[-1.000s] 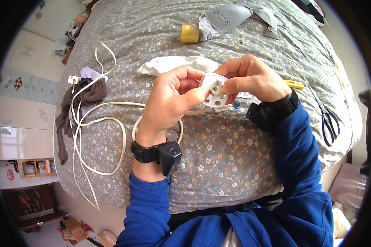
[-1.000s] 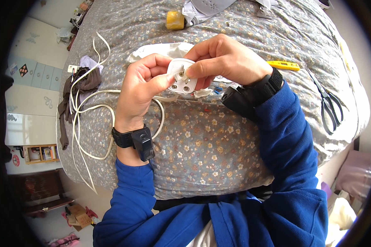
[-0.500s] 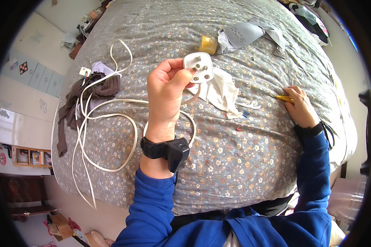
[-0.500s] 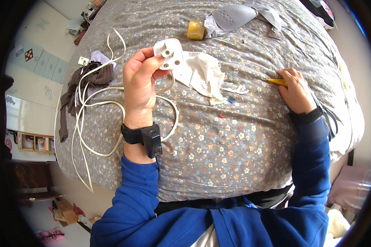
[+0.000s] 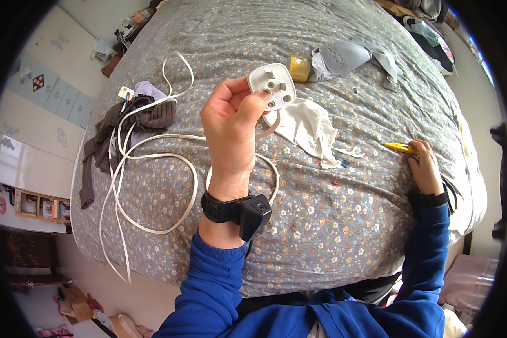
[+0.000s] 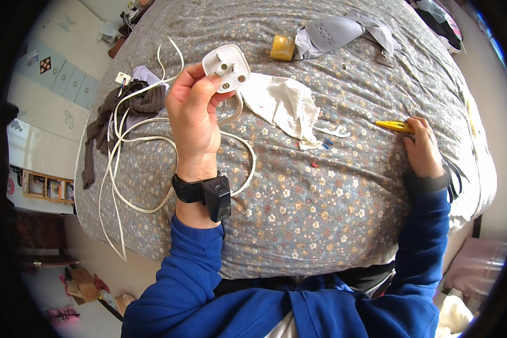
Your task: The person disassembles a white electrical plug, uses a yellow screwdriver to adjust internal screws, and reassembles the plug. The person then plugs the cord into a power strip.
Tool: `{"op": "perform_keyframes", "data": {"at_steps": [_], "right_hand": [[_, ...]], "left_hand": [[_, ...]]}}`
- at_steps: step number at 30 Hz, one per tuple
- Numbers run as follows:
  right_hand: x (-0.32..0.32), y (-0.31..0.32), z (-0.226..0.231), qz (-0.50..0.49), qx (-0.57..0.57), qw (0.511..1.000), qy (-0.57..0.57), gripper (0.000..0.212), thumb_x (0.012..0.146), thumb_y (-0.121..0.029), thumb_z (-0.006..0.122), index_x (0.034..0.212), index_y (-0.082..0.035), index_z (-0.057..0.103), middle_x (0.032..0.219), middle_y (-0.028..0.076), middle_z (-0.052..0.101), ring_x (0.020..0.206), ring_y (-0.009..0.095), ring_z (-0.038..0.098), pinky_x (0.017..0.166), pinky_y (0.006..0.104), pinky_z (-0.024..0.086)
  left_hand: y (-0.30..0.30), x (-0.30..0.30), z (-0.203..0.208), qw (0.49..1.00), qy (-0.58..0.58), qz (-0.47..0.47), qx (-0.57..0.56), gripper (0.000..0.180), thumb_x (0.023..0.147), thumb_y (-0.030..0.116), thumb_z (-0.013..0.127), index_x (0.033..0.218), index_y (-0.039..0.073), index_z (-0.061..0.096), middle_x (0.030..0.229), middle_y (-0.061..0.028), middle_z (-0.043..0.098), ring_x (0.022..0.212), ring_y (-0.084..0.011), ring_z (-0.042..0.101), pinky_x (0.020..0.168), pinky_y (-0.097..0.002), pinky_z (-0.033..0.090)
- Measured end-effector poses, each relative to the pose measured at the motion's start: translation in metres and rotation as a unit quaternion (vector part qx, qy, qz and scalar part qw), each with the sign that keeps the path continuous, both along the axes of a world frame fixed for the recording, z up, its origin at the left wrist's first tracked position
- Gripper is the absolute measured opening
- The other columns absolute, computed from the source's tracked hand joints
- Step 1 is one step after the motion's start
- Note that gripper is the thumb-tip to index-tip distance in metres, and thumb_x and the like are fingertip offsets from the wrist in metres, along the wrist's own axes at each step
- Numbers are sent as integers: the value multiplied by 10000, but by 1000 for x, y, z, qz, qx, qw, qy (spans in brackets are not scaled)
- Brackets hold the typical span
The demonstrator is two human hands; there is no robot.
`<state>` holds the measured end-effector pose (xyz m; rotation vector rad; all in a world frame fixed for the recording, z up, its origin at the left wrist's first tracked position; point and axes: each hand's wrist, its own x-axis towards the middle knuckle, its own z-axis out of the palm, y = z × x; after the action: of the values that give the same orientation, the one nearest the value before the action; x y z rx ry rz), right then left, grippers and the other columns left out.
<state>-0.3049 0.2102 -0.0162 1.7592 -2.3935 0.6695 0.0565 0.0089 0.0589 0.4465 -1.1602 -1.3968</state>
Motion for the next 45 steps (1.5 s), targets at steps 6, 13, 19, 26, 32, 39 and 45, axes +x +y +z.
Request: {"op": "perform_keyframes", "data": {"at_steps": [6, 13, 19, 26, 32, 39, 45], "right_hand": [[8, -12, 13, 42, 53, 998, -3, 184, 774, -24, 681, 941, -20, 605, 906, 151, 595, 880, 349, 593, 779, 409, 484], [113, -22, 67, 114, -158, 979, -56, 155, 916, -62, 607, 1047, 20, 618, 762, 127, 557, 619, 254, 553, 582, 337, 433], [181, -16, 109, 223, -252, 942, -14, 369, 794, -38, 707, 1159, 10, 681, 726, 91, 550, 580, 196, 537, 523, 311, 417], [201, -33, 120, 263, -272, 925, -17, 398, 740, -10, 739, 1136, -6, 699, 712, 73, 523, 566, 186, 516, 504, 310, 409], [203, -34, 122, 257, -264, 930, -13, 398, 744, -14, 740, 1139, -3, 695, 717, 73, 525, 575, 193, 520, 517, 317, 418], [204, -34, 125, 268, -259, 928, -5, 380, 738, -22, 746, 1113, 7, 690, 718, 78, 524, 575, 203, 523, 520, 321, 427], [206, -32, 129, 263, -252, 931, 21, 376, 721, -29, 754, 1090, 6, 687, 705, 71, 516, 568, 210, 518, 513, 332, 427]], "left_hand": [[3, -3, 1, 1000, 20, -5, -6, 237, 856, 31, 666, 1070, -61, 622, 974, -111, 717, 831, -94, 656, 749, -241, 513], [4, -2, -2, 999, 20, 11, -31, 217, 862, 26, 618, 1063, -54, 625, 1003, -119, 702, 871, -147, 685, 802, -296, 570], [5, -3, 0, 999, 40, 5, -31, 230, 861, 3, 654, 1074, -72, 610, 1005, -135, 717, 877, -123, 678, 795, -248, 531], [11, -2, 5, 999, 28, 14, -45, 234, 863, -3, 655, 1079, -74, 598, 998, -143, 713, 867, -114, 674, 748, -230, 539], [14, -1, 7, 998, 22, 17, -63, 231, 860, -1, 660, 1071, -72, 598, 974, -130, 709, 836, -97, 664, 711, -219, 537], [16, -3, 8, 997, 20, 33, -66, 233, 853, -6, 662, 1065, -75, 596, 959, -126, 707, 810, -91, 662, 668, -216, 547], [18, -2, 9, 997, 13, 33, -63, 228, 855, -7, 659, 1063, -75, 596, 952, -128, 705, 798, -90, 664, 652, -219, 562]]}}
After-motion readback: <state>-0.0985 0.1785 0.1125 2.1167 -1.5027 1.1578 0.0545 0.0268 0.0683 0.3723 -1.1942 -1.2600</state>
